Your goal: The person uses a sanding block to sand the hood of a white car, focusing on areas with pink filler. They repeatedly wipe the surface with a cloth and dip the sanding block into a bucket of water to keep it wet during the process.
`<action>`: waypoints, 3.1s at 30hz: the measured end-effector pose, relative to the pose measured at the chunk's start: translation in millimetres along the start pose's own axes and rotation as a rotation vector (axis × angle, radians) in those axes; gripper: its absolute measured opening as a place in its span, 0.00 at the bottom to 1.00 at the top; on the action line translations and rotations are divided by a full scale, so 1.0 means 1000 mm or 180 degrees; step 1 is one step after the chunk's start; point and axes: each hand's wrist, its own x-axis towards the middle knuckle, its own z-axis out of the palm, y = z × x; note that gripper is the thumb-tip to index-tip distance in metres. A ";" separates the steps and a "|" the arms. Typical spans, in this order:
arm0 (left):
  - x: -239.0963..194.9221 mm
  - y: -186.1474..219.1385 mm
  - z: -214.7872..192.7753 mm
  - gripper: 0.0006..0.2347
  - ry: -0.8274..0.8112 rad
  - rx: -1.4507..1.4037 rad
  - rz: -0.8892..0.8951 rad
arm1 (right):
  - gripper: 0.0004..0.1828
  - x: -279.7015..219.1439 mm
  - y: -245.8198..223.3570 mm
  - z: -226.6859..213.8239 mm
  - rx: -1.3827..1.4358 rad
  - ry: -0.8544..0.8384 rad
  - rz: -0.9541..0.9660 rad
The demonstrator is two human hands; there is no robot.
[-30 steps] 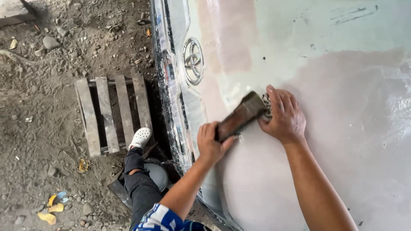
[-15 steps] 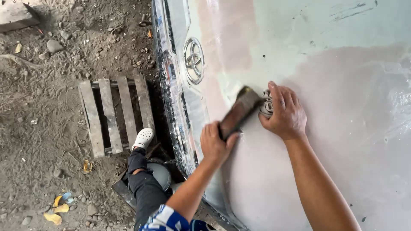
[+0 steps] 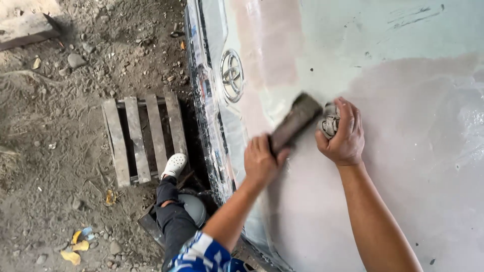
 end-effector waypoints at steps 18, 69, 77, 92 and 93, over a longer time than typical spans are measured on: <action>0.063 -0.037 0.000 0.26 -0.0073 0.0285 -0.1024 | 0.36 0.002 0.002 -0.001 0.0146 -0.0129 0.0178; -0.014 -0.009 -0.015 0.26 -0.0035 0.0063 -0.0179 | 0.42 0.005 -0.011 0.000 -0.0154 -0.0377 0.0281; 0.120 -0.043 0.010 0.23 0.0474 0.0237 -0.0806 | 0.39 0.006 -0.013 -0.004 -0.0240 -0.0349 0.0125; 0.125 -0.039 0.010 0.26 0.0585 0.0219 -0.0685 | 0.39 0.001 -0.012 -0.001 -0.0214 -0.0308 0.0157; 0.086 -0.039 0.010 0.26 0.0615 0.0238 -0.0664 | 0.39 0.004 -0.011 0.000 -0.0196 -0.0275 0.0139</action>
